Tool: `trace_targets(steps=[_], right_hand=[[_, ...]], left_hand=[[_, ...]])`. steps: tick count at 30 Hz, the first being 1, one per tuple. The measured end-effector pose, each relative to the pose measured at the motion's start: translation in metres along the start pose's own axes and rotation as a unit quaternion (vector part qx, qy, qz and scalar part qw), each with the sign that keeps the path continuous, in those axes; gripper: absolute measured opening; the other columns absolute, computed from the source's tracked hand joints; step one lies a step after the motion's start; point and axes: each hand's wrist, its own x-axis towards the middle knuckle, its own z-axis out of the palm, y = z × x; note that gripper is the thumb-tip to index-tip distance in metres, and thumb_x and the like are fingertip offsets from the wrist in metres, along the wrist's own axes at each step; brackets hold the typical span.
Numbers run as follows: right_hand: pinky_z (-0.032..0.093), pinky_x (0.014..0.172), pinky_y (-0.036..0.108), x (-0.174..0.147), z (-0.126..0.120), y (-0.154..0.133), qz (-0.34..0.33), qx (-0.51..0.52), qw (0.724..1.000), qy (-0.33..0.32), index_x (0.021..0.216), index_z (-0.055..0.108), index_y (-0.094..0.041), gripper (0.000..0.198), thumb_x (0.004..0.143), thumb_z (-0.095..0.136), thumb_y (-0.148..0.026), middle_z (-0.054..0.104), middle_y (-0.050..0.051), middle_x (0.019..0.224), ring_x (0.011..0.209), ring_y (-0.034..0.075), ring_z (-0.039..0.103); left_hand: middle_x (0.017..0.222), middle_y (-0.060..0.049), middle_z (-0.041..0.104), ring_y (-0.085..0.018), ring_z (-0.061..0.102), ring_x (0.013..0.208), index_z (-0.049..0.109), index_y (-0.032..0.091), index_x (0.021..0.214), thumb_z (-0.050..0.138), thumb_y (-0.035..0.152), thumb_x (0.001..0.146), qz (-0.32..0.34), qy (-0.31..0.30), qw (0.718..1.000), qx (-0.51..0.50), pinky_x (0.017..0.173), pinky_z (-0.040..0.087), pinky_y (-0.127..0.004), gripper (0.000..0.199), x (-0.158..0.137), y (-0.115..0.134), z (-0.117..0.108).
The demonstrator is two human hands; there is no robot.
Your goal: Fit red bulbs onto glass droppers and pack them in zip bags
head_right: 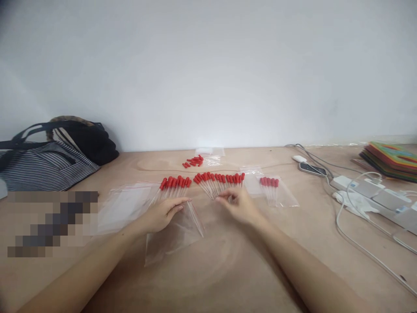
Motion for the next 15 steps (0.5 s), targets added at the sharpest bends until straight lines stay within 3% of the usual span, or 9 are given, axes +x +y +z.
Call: trace_targets(steps=[3, 7, 9, 11, 15], right_hand=[[0.038, 0.074, 0.034, -0.017, 0.03, -0.026, -0.065, 0.002, 0.996, -0.058, 0.072, 0.062, -0.022, 0.016, 0.072, 0.061, -0.038, 0.065, -0.001, 0.073, 0.074, 0.016, 0.057], [0.032, 0.073, 0.034, -0.031, 0.041, -0.034, -0.055, -0.044, 0.994, -0.085, 0.069, 0.06, -0.023, 0.011, 0.07, 0.064, -0.033, 0.063, -0.005, 0.068, 0.071, 0.015, 0.054], [0.031, 0.071, 0.033, -0.033, 0.04, -0.032, -0.06, -0.055, 0.992, -0.098, 0.069, 0.061, -0.023, 0.007, 0.072, 0.063, -0.029, 0.063, -0.004, 0.068, 0.071, 0.014, 0.053], [0.029, 0.071, 0.032, -0.033, 0.037, -0.031, -0.074, -0.062, 0.989, -0.114, 0.071, 0.062, -0.023, 0.005, 0.073, 0.061, -0.028, 0.063, -0.003, 0.07, 0.071, 0.014, 0.051], [0.026, 0.071, 0.032, -0.033, 0.033, -0.033, -0.111, -0.073, 0.978, -0.16, 0.079, 0.066, -0.027, 0.01, 0.075, 0.057, -0.022, 0.061, -0.002, 0.074, 0.074, 0.013, 0.048]], left_hand=[[0.092, -0.004, 0.066, -0.019, 0.06, 0.085, 0.056, 0.022, 0.111, 0.038, 0.011, 0.083, 0.048, 0.015, 0.997, 0.052, 0.074, 0.048, -0.032, 0.035, 0.004, 0.007, 0.002], [0.111, -0.011, 0.057, -0.023, 0.051, 0.104, 0.046, 0.016, 0.122, 0.038, 0.021, 0.086, 0.065, 0.052, 0.994, 0.077, 0.089, 0.042, -0.042, 0.037, -0.009, 0.019, 0.015], [0.126, -0.016, 0.046, -0.028, 0.039, 0.119, 0.037, 0.013, 0.129, 0.047, 0.037, 0.083, 0.07, 0.002, 0.995, 0.073, 0.096, 0.035, -0.047, 0.053, -0.02, 0.024, 0.019], [0.137, -0.019, 0.031, -0.032, 0.024, 0.127, 0.023, 0.01, 0.136, 0.054, 0.054, 0.073, 0.053, -0.072, 0.994, 0.062, 0.101, 0.027, -0.05, 0.082, -0.029, 0.027, 0.02], [0.143, -0.02, 0.014, -0.035, 0.012, 0.131, 0.003, 0.01, 0.139, 0.054, 0.071, 0.059, -0.014, -0.149, 0.988, 0.037, 0.104, 0.018, -0.053, 0.113, -0.034, 0.031, 0.015]])
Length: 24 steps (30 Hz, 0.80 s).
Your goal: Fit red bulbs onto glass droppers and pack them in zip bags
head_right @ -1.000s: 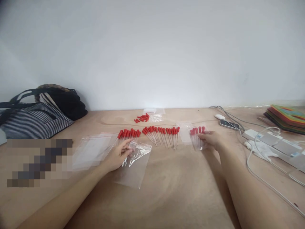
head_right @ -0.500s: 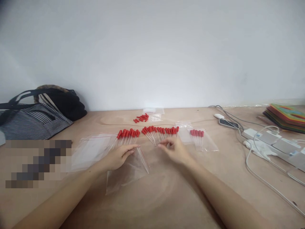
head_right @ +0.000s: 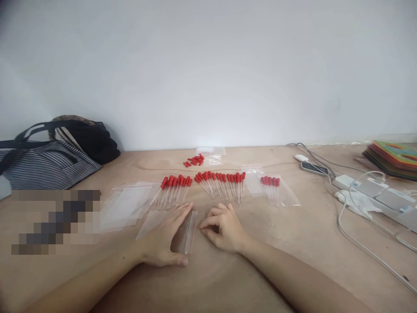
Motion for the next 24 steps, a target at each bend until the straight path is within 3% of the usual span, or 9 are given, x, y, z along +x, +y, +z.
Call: trace_targets(steps=[8, 20, 24], right_hand=[[0.023, 0.069, 0.032, 0.001, 0.003, -0.004, -0.051, -0.037, 0.998, -0.022, 0.09, 0.066, -0.032, 0.018, 0.081, 0.051, -0.026, 0.057, 0.0, 0.082, 0.079, 0.014, 0.044], [0.023, 0.071, 0.033, 0.003, 0.004, -0.004, -0.074, -0.055, 0.996, -0.018, 0.093, 0.064, -0.032, 0.018, 0.081, 0.051, -0.028, 0.051, 0.001, 0.087, 0.081, 0.015, 0.04], [0.023, 0.07, 0.032, 0.006, 0.006, -0.007, -0.053, -0.073, 0.996, -0.012, 0.078, 0.066, -0.025, 0.019, 0.082, 0.049, -0.032, 0.051, 0.001, 0.084, 0.08, 0.015, 0.039]], left_hand=[[0.143, -0.017, 0.019, -0.032, 0.013, 0.131, 0.0, 0.016, 0.139, 0.053, 0.067, 0.064, 0.023, 0.02, 1.0, 0.005, 0.105, 0.002, -0.056, 0.105, 0.006, 0.001, 0.0], [0.14, -0.016, 0.026, -0.033, 0.021, 0.129, 0.003, 0.018, 0.138, 0.055, 0.064, 0.065, 0.03, 0.07, 0.997, -0.011, 0.103, 0.001, -0.059, 0.101, 0.008, 0.004, 0.007], [0.138, -0.016, 0.03, -0.033, 0.026, 0.127, 0.003, 0.018, 0.138, 0.054, 0.066, 0.065, 0.042, 0.082, 0.996, -0.019, 0.103, 0.003, -0.06, 0.101, 0.012, 0.01, 0.012]])
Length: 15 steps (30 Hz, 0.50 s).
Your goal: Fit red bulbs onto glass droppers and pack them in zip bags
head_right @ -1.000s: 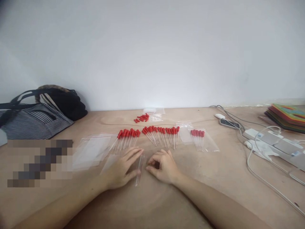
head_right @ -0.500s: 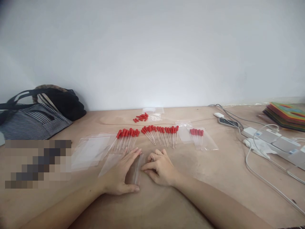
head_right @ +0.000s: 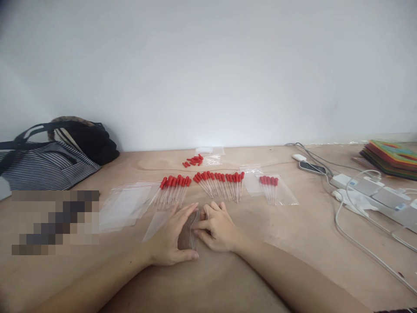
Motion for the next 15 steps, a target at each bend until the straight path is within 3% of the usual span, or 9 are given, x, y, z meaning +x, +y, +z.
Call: trace_targets(steps=[3, 6, 11, 13, 15], right_hand=[[0.022, 0.069, 0.033, 0.001, 0.001, -0.001, 0.029, -0.012, 0.999, 0.01, 0.071, 0.066, -0.024, 0.026, 0.083, 0.048, -0.038, 0.051, 0.001, 0.079, 0.08, 0.015, 0.039], [0.022, 0.07, 0.033, -0.001, 0.001, 0.003, 0.065, -0.019, 0.998, 0.016, 0.084, 0.067, -0.03, 0.017, 0.077, 0.056, -0.041, 0.05, 0.001, 0.078, 0.08, 0.016, 0.04], [0.024, 0.074, 0.035, -0.006, -0.002, 0.014, 0.105, 0.023, 0.994, -0.001, 0.106, 0.06, -0.036, 0.05, 0.059, 0.07, -0.048, 0.05, 0.001, 0.084, 0.084, 0.018, 0.042], [0.025, 0.076, 0.036, -0.006, -0.004, 0.015, 0.102, 0.048, 0.994, -0.004, 0.099, 0.063, -0.035, 0.042, 0.06, 0.068, -0.05, 0.051, 0.001, 0.086, 0.085, 0.018, 0.043], [0.024, 0.078, 0.037, -0.005, -0.006, 0.015, 0.094, 0.065, 0.993, -0.004, 0.083, 0.068, -0.032, 0.022, 0.069, 0.062, -0.047, 0.052, 0.001, 0.087, 0.087, 0.018, 0.043]], left_hand=[[0.138, -0.016, 0.03, -0.033, 0.026, 0.127, 0.003, 0.018, 0.138, 0.054, 0.066, 0.065, 0.003, 0.003, 1.0, -0.012, 0.103, 0.004, -0.06, 0.101, 0.004, 0.006, 0.004], [0.139, -0.016, 0.028, -0.033, 0.024, 0.127, 0.002, 0.018, 0.138, 0.054, 0.067, 0.064, 0.0, -0.005, 1.0, -0.025, 0.103, 0.003, -0.06, 0.103, 0.007, 0.01, 0.004], [0.14, -0.017, 0.024, -0.034, 0.019, 0.129, 0.005, 0.018, 0.138, 0.056, 0.067, 0.062, -0.016, -0.032, 0.998, -0.042, 0.103, 0.008, -0.058, 0.104, 0.005, 0.003, -0.003], [0.14, -0.017, 0.024, -0.035, 0.016, 0.13, 0.007, 0.017, 0.138, 0.055, 0.065, 0.065, -0.033, -0.049, 0.997, -0.057, 0.103, 0.015, -0.057, 0.1, 0.002, -0.002, -0.002], [0.14, -0.017, 0.023, -0.036, 0.015, 0.13, 0.006, 0.017, 0.138, 0.056, 0.064, 0.065, -0.042, -0.055, 0.995, -0.074, 0.101, 0.021, -0.056, 0.1, -0.001, -0.007, 0.001]])
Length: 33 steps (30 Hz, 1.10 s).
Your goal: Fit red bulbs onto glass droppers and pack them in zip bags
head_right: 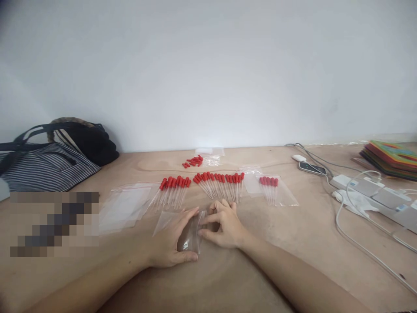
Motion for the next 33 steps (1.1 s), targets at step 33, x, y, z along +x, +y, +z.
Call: trace_targets(steps=[33], right_hand=[[0.038, 0.059, 0.027, 0.04, -0.054, 0.091, 0.339, -0.008, 0.915, 0.219, 0.082, 0.055, -0.017, 0.037, 0.057, 0.067, -0.041, 0.061, 0.004, 0.074, 0.069, 0.018, 0.056]], left_hand=[[0.136, -0.016, 0.032, -0.03, 0.028, 0.125, 0.018, 0.016, 0.135, 0.06, 0.05, 0.069, -0.066, 0.036, 0.997, 0.026, 0.101, 0.025, -0.05, 0.085, 0.009, 0.018, -0.003]])
